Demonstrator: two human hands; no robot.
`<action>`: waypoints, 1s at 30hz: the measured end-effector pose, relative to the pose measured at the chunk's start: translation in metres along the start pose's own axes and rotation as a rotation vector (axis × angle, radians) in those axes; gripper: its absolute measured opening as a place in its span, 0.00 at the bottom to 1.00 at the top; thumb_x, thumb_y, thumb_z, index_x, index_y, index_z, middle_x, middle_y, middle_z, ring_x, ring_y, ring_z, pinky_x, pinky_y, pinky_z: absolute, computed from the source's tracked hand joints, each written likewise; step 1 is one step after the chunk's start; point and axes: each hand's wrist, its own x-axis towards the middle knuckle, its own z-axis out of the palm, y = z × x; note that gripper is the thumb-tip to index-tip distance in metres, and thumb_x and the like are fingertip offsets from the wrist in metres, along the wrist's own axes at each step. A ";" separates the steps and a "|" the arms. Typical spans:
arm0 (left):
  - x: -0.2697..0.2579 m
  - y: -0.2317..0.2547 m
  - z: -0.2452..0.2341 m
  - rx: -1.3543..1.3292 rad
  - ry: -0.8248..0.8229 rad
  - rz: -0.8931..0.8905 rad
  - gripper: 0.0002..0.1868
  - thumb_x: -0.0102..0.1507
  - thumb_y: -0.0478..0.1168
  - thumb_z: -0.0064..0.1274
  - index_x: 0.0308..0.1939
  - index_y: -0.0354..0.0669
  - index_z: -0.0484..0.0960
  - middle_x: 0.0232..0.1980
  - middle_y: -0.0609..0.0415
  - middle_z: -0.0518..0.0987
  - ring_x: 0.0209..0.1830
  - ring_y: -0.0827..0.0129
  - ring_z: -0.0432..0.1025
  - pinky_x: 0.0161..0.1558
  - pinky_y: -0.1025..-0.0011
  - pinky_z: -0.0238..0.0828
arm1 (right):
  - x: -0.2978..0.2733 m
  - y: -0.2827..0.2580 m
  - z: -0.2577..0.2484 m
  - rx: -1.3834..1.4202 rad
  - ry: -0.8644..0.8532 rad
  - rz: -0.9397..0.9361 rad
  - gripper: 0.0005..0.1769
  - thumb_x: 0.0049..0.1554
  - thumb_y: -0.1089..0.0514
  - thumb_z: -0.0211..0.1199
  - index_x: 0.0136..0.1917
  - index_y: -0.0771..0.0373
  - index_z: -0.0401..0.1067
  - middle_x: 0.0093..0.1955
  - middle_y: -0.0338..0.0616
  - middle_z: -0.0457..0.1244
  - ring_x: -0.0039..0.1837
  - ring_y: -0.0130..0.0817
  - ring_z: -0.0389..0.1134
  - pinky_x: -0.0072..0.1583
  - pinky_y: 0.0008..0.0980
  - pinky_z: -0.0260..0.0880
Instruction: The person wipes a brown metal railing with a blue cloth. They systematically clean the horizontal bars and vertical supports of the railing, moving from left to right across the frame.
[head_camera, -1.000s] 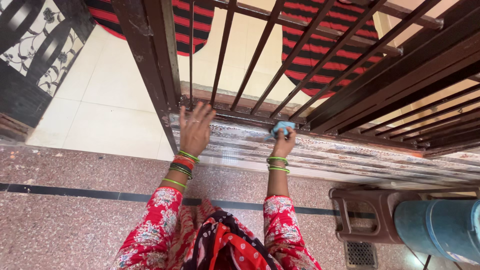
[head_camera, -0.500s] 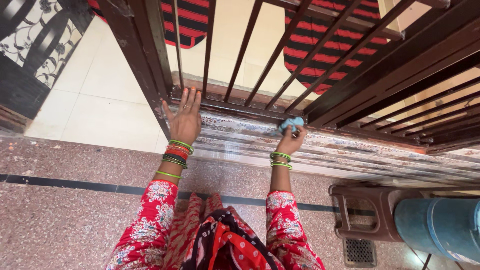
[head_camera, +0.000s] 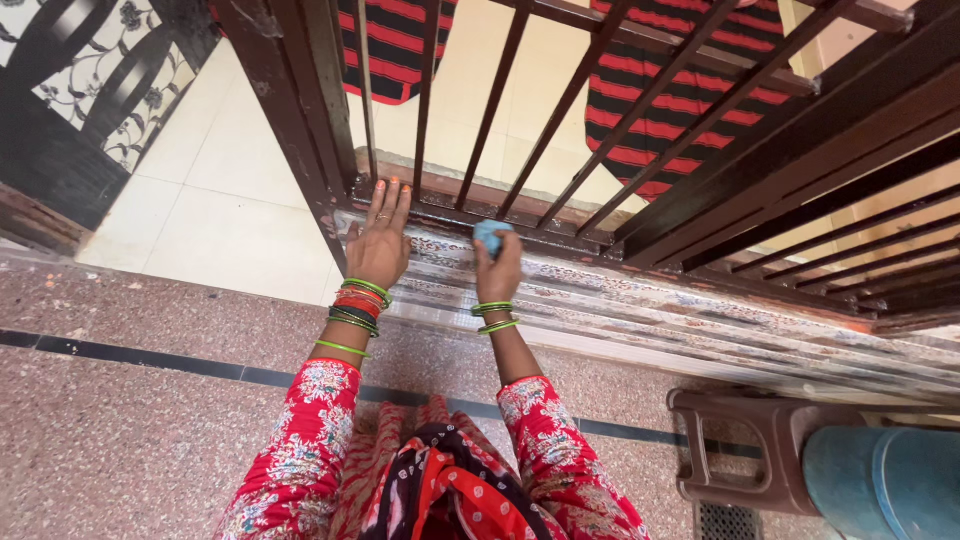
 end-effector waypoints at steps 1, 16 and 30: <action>0.000 0.002 0.000 -0.012 -0.007 -0.005 0.44 0.62 0.40 0.52 0.80 0.56 0.50 0.85 0.63 0.43 0.83 0.71 0.40 0.68 0.44 0.60 | 0.000 0.001 -0.001 -0.006 -0.019 -0.015 0.20 0.53 0.56 0.73 0.55 0.60 0.68 0.51 0.46 0.65 0.49 0.38 0.67 0.50 0.39 0.70; 0.001 0.000 -0.001 -0.066 0.018 0.016 0.45 0.61 0.40 0.54 0.80 0.52 0.51 0.85 0.59 0.43 0.84 0.67 0.39 0.64 0.52 0.68 | 0.033 0.180 -0.103 0.008 0.498 0.467 0.14 0.56 0.62 0.69 0.54 0.62 0.69 0.51 0.45 0.68 0.52 0.35 0.68 0.57 0.35 0.68; 0.000 0.000 0.003 -0.077 0.072 0.024 0.44 0.60 0.37 0.54 0.80 0.50 0.55 0.84 0.58 0.48 0.83 0.67 0.44 0.59 0.66 0.74 | 0.003 0.134 -0.037 0.202 0.290 0.327 0.15 0.60 0.60 0.67 0.59 0.60 0.69 0.45 0.37 0.62 0.45 0.27 0.61 0.49 0.30 0.66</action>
